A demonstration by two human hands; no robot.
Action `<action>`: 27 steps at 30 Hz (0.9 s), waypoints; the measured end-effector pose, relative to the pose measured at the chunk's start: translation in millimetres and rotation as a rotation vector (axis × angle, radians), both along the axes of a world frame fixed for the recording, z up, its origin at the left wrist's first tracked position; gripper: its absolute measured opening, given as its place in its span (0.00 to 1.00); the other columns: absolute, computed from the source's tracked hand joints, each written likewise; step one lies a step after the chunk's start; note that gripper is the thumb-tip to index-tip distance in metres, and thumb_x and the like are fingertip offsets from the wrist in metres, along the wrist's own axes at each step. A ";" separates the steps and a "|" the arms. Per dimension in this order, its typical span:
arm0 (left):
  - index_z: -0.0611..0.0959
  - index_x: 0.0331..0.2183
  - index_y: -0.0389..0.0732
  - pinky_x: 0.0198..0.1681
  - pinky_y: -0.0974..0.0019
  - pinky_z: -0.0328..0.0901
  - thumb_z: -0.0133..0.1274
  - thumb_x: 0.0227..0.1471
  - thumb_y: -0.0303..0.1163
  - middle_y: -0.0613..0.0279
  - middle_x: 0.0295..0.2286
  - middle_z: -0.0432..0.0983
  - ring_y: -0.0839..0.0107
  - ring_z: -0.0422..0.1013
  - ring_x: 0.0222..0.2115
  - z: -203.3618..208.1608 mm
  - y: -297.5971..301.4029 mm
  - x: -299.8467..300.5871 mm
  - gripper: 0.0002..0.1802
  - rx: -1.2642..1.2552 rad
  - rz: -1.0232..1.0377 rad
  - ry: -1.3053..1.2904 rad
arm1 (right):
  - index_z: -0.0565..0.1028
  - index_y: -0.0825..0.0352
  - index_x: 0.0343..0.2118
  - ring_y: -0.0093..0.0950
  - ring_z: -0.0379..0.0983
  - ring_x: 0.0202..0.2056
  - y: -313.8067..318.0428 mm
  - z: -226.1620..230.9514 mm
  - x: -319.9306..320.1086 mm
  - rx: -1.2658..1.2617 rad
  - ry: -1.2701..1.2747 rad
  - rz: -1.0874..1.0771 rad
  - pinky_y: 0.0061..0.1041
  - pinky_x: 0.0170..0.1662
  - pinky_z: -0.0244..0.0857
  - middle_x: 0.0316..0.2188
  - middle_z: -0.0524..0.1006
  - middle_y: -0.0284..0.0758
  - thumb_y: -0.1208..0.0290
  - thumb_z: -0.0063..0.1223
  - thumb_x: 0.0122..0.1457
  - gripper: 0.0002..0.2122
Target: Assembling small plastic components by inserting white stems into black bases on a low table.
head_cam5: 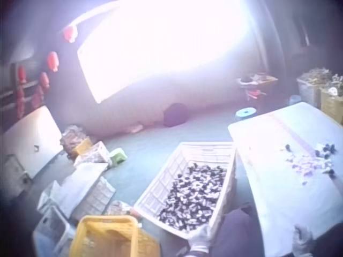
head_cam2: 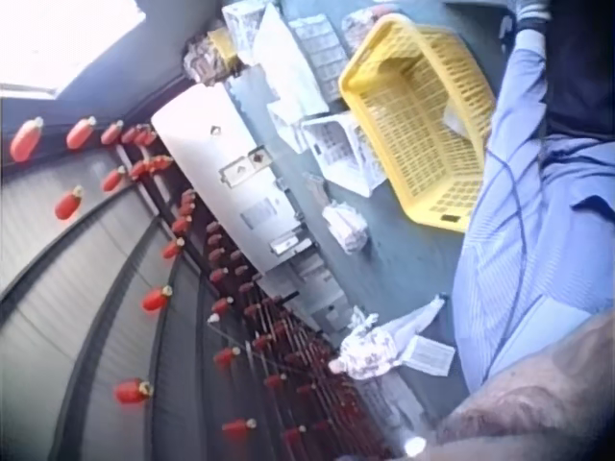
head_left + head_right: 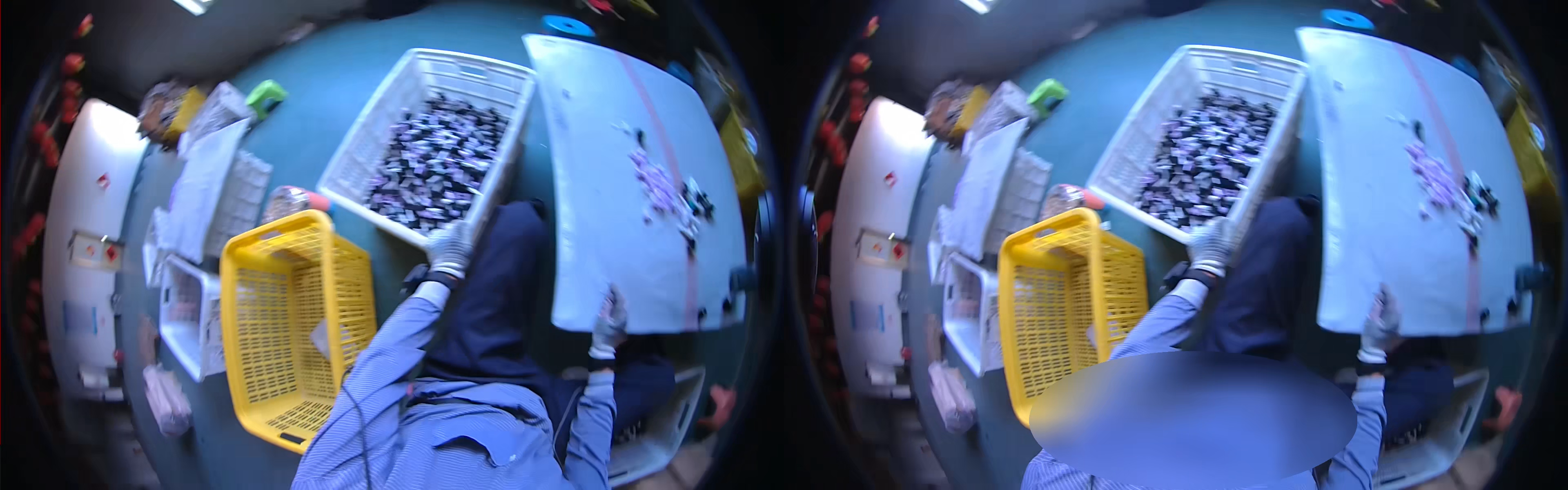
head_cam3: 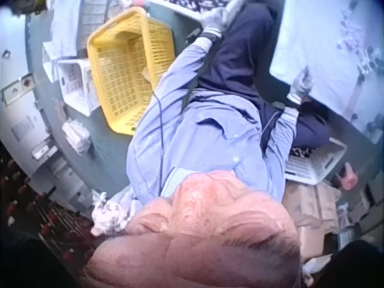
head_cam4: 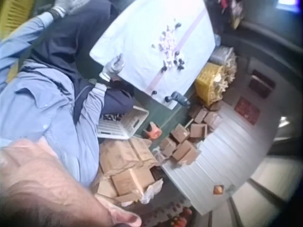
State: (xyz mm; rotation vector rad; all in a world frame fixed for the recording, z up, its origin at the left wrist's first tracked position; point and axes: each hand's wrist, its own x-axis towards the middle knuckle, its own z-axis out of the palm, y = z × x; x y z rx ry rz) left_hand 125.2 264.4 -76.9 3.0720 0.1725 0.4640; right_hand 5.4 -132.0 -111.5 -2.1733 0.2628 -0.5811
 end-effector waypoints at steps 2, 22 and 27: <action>0.79 0.25 0.51 0.23 0.54 0.68 0.48 0.52 0.44 0.62 0.18 0.76 0.59 0.75 0.18 12.1 -13.4 1.2 0.11 -0.084 -0.036 0.060 | 0.71 0.71 0.51 0.27 0.72 0.45 -19.8 -12.7 -6.7 -0.063 -0.011 0.028 0.25 0.51 0.65 0.43 0.76 0.37 0.83 0.43 0.61 0.15; 0.77 0.26 0.41 0.26 0.58 0.65 0.46 0.57 0.32 0.59 0.19 0.71 0.64 0.70 0.23 -13.6 108.8 23.6 0.10 -1.287 0.415 -0.177 | 0.73 0.71 0.49 0.28 0.72 0.45 -55.8 2.1 -28.2 -0.050 0.002 -0.048 0.26 0.52 0.63 0.43 0.77 0.38 0.72 0.46 0.64 0.13; 0.77 0.24 0.49 0.20 0.64 0.59 0.47 0.56 0.31 0.70 0.21 0.69 0.73 0.62 0.19 78.4 467.0 -138.5 0.09 -0.924 0.581 -0.536 | 0.73 0.72 0.49 0.28 0.71 0.46 7.4 2.1 -12.0 0.096 -0.016 0.108 0.27 0.53 0.63 0.43 0.75 0.39 0.75 0.45 0.64 0.13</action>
